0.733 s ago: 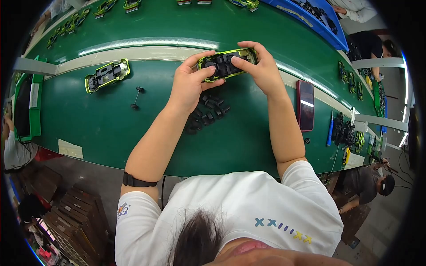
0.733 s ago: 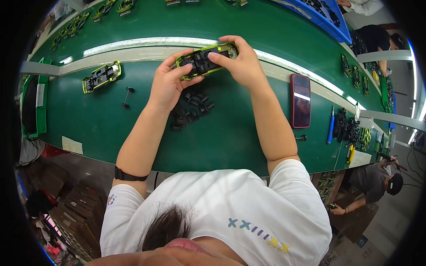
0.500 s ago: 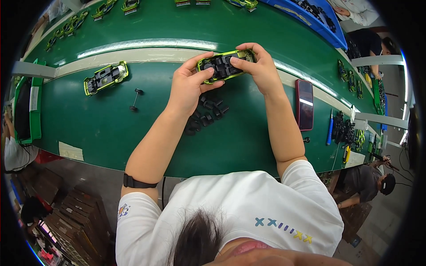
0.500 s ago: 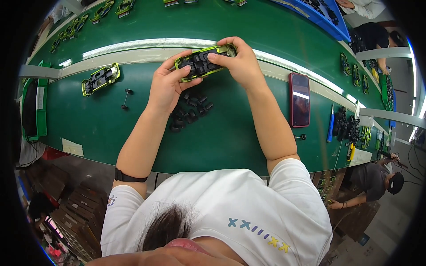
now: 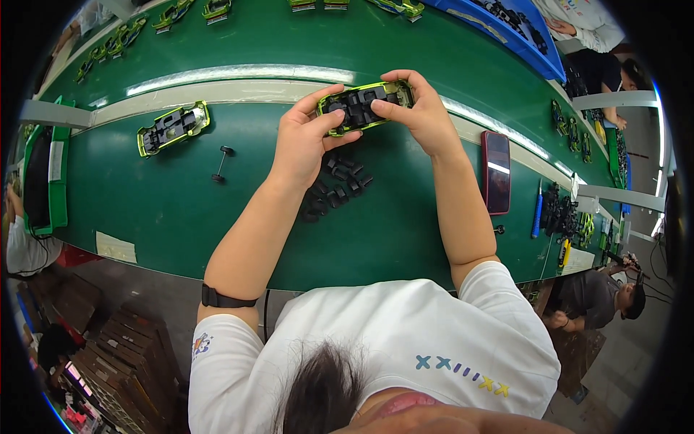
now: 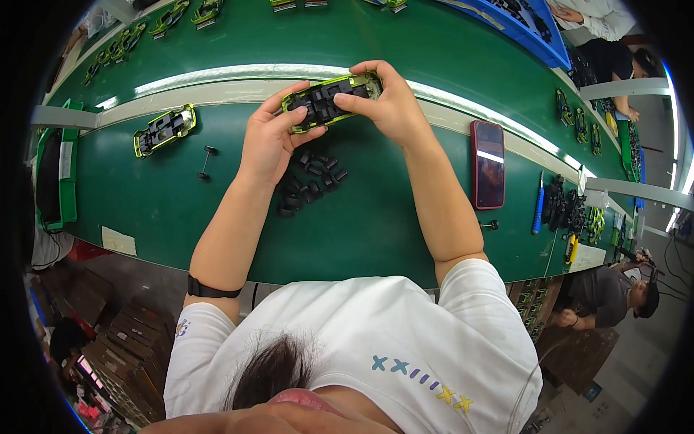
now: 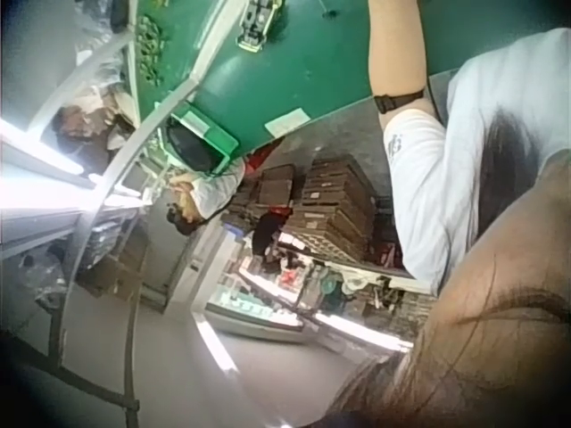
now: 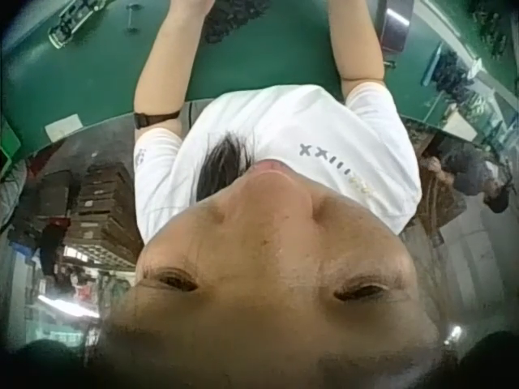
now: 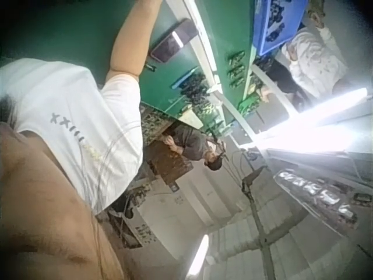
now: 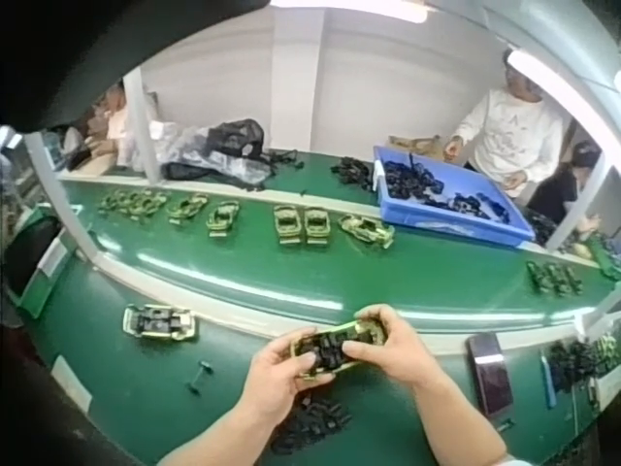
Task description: The person assembles toy cars by inserting interior pieces into the car bodies by hand and placing the assembled cars onto the conveyor belt.
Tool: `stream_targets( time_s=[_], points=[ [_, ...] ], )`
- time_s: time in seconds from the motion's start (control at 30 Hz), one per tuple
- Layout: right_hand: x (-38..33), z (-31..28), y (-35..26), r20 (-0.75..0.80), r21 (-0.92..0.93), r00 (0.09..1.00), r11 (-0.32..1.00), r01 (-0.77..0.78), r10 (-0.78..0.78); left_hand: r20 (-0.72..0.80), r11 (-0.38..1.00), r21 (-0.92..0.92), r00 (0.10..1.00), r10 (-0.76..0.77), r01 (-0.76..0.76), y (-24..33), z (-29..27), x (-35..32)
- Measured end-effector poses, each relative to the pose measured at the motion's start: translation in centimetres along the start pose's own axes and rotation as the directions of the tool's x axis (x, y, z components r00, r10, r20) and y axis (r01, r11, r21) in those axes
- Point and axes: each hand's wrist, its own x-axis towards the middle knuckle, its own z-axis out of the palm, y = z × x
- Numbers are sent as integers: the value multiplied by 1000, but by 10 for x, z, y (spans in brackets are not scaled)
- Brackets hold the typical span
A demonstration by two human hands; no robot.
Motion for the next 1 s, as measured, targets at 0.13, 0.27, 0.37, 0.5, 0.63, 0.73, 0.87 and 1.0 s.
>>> stream_targets(
  time_s=[0.13, 0.27, 0.37, 0.5, 0.63, 0.73, 0.87, 1.0],
  points=[
    [1, -3, 0, 0, -2, 1000, 1000, -23, 23, 3, 1000, 3, 1000, 6, -6, -1, 1, -2],
    [0, 0, -1, 0, 81, 998, 994, -67, 68, 4, 999, -43, 1000, -13, 13, -1, 0, -2],
    [1, -3, 0, 11, 99, 997, 992, -79, 78, 11, 999, -42, 1000, -6, 7, -2, 0, -1],
    [1, -6, -5, -46, 90, 983, 981, -173, 178, 47, 1000, -24, 999, -13, 14, -2, 4, 0],
    [5, -8, 4, -46, 80, 992, 990, -115, 119, 47, 999, -31, 998, -33, 35, -4, 5, 2],
    [7, -2, 7, -62, 13, 997, 999, -41, 41, 34, 991, -131, 999, 2, 2, -3, 0, 1],
    [4, -12, -5, -278, 115, 960, 993, 0, 32, 12, 989, -143, 999, 43, -41, -1, -2, 0],
    [-11, 0, -12, -254, 16, 962, 995, -94, 95, -82, 984, -158, 994, 70, -82, -4, -5, 2]
  ],
)
